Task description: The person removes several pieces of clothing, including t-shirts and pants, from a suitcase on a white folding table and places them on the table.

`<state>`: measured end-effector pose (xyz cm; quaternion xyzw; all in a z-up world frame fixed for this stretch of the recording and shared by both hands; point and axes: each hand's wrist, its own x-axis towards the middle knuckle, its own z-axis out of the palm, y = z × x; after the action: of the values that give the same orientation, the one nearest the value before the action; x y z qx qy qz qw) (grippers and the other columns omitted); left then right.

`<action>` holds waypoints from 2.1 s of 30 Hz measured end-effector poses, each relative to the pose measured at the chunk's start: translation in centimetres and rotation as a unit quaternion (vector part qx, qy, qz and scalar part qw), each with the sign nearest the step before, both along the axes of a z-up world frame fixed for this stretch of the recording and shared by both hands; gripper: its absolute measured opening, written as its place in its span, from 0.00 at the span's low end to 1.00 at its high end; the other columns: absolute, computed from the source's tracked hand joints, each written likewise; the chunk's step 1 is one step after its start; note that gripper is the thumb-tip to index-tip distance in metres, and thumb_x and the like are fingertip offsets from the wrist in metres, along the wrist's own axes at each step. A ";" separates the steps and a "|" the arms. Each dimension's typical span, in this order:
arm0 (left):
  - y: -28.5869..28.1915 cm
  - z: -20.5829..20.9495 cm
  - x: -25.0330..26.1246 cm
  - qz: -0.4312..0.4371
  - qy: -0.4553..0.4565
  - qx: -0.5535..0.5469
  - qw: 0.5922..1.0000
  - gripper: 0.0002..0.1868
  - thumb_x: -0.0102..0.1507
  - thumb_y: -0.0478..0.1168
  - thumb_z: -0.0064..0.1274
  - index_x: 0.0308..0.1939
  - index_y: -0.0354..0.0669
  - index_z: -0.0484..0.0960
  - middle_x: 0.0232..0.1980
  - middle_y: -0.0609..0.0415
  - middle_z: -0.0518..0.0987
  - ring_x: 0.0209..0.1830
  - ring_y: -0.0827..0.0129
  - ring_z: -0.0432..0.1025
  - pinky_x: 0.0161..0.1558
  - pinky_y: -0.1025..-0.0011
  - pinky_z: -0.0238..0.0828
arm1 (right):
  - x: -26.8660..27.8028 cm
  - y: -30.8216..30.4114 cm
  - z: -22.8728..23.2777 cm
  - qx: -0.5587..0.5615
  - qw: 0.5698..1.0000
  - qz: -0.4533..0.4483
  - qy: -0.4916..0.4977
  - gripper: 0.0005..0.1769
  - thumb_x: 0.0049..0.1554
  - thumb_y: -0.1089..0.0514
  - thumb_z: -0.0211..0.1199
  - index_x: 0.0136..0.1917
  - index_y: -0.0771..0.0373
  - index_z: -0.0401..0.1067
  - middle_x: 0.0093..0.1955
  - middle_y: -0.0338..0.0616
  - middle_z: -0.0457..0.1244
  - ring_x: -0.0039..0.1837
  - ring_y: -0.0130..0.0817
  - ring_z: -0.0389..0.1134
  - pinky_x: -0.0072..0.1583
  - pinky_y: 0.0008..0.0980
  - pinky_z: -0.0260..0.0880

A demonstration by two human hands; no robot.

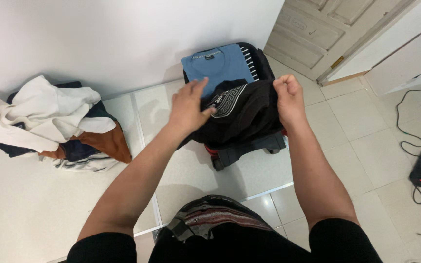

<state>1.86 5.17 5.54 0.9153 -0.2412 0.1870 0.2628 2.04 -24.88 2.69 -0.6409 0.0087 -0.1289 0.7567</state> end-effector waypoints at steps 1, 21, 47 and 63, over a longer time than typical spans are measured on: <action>-1.1 0.9 -0.8 -0.051 -0.036 -0.004 0.998 0.49 0.48 0.53 0.71 0.69 0.42 0.67 0.61 0.38 0.76 0.57 0.43 0.73 0.54 0.51 0.66 | 0.0 0.8 0.4 0.001 1.000 0.015 0.000 0.05 0.67 0.61 0.57 0.47 0.59 0.65 0.41 0.31 0.61 0.44 0.16 0.60 0.47 0.20 0.63; -5.5 5.9 0.9 -0.247 0.237 -0.579 0.740 0.09 0.73 0.32 0.49 0.57 0.40 0.79 0.53 0.58 0.80 0.55 0.75 0.73 0.61 0.74 0.70 | -1.9 5.7 -3.5 -0.447 0.882 0.146 0.018 0.35 0.48 0.64 0.72 0.68 0.65 0.65 0.70 0.51 0.62 0.75 0.46 0.61 0.73 0.40 0.60; -3.1 -6.5 1.0 -0.214 0.308 -0.253 0.892 0.37 0.63 0.41 0.62 0.75 0.43 0.64 0.75 0.49 0.67 0.73 0.61 0.65 0.71 0.65 0.64 | -0.8 7.4 3.3 -0.033 0.986 0.155 -0.049 0.20 0.62 0.64 0.65 0.67 0.69 0.70 0.62 0.47 0.68 0.63 0.34 0.69 0.65 0.32 0.70; -2.7 -6.0 1.5 -0.054 0.290 -0.521 0.801 0.32 0.65 0.43 0.59 0.71 0.41 0.68 0.71 0.48 0.72 0.70 0.62 0.68 0.68 0.66 0.67 | -3.7 8.2 -4.6 -0.146 0.949 0.184 0.209 0.25 0.65 0.61 0.47 0.75 0.58 0.65 0.68 0.47 0.66 0.66 0.38 0.69 0.64 0.37 0.70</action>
<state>3.33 2.45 -0.48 0.6378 -0.0686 -0.0046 0.7671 -1.62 -16.70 -1.90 -0.7476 0.0303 0.1494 0.6464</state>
